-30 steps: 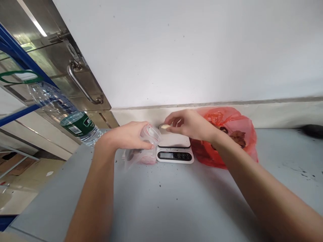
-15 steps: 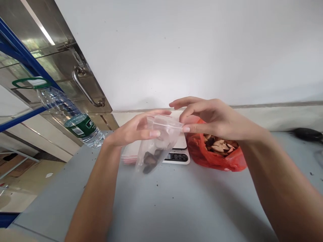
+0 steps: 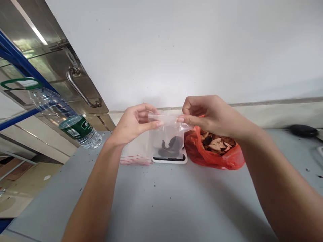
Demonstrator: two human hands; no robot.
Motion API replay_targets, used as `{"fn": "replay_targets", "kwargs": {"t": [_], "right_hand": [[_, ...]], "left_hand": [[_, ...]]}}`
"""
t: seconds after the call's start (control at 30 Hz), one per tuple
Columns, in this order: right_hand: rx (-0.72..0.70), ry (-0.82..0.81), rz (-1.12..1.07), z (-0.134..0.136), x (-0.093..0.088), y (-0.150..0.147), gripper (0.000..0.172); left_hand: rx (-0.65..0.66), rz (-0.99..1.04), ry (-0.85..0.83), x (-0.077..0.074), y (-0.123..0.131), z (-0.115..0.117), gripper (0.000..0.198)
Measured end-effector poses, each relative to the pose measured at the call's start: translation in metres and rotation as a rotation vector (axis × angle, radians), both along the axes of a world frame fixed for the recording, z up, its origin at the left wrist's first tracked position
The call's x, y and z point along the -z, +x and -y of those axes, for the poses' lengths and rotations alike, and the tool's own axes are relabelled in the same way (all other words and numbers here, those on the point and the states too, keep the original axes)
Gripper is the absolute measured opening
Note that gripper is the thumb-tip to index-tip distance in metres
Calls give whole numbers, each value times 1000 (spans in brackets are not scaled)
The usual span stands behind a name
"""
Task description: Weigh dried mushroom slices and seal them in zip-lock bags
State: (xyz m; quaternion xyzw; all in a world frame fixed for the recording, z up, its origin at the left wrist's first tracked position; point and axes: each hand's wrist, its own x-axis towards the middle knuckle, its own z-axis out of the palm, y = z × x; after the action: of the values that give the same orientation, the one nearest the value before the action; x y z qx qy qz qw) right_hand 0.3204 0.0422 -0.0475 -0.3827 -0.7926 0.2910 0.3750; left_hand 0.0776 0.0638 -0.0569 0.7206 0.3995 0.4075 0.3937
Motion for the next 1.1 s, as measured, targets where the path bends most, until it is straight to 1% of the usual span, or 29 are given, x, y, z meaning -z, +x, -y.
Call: {"fn": "replay_targets", "kwargs": {"t": [0.07,0.13,0.2,0.23,0.3,0.37,0.43,0.47,0.53,0.57,0.67,0.77,0.83,0.87,0.97,1.0,1.1], "right_hand": [[-48,-2,-42,-1,0,1,40],[-70,-15,-84,-2,1,2,29],[-36,-22,-144,-3,2,3,21],[-9,-21,-182,-3,3,4,19],[50,-13,-270,-4,4,4,23],[81,-24,-356,-5,6,3,33],[13,-95,-372,-7,8,1,44],[-46,-143,-341,-9,9,1,44],[-135,-212,-246,-11,13,-1,36],[-142,-222,-217,-12,14,-1,34],[-80,-199,-229,-14,19,-1,36],[-25,-182,-246,-16,22,0,32],[-19,-174,-262,-18,23,2,28],[-24,-173,-276,-19,24,3,27],[-34,-201,-306,-18,24,4,26],[-36,-211,-304,-17,23,4,26],[-14,-178,-285,-11,17,2,28]], "left_hand": [[-17,113,21,1,0,-1,36],[-14,190,19,1,1,0,40],[-24,193,6,0,1,2,43],[-48,178,5,-1,1,2,45],[-113,158,17,-1,0,3,50],[-158,190,25,-1,1,3,51],[-170,282,24,1,2,1,50],[-175,328,21,2,3,1,48],[-185,383,13,4,6,-1,39],[-183,393,8,6,8,-1,34],[-168,390,18,9,12,-2,25],[-235,334,142,11,14,-3,20],[-280,302,219,11,14,-4,18],[-283,304,233,11,13,-4,17],[-212,328,170,9,8,-5,28],[-191,323,140,9,7,-4,29],[-181,287,102,7,5,-2,19]]}}
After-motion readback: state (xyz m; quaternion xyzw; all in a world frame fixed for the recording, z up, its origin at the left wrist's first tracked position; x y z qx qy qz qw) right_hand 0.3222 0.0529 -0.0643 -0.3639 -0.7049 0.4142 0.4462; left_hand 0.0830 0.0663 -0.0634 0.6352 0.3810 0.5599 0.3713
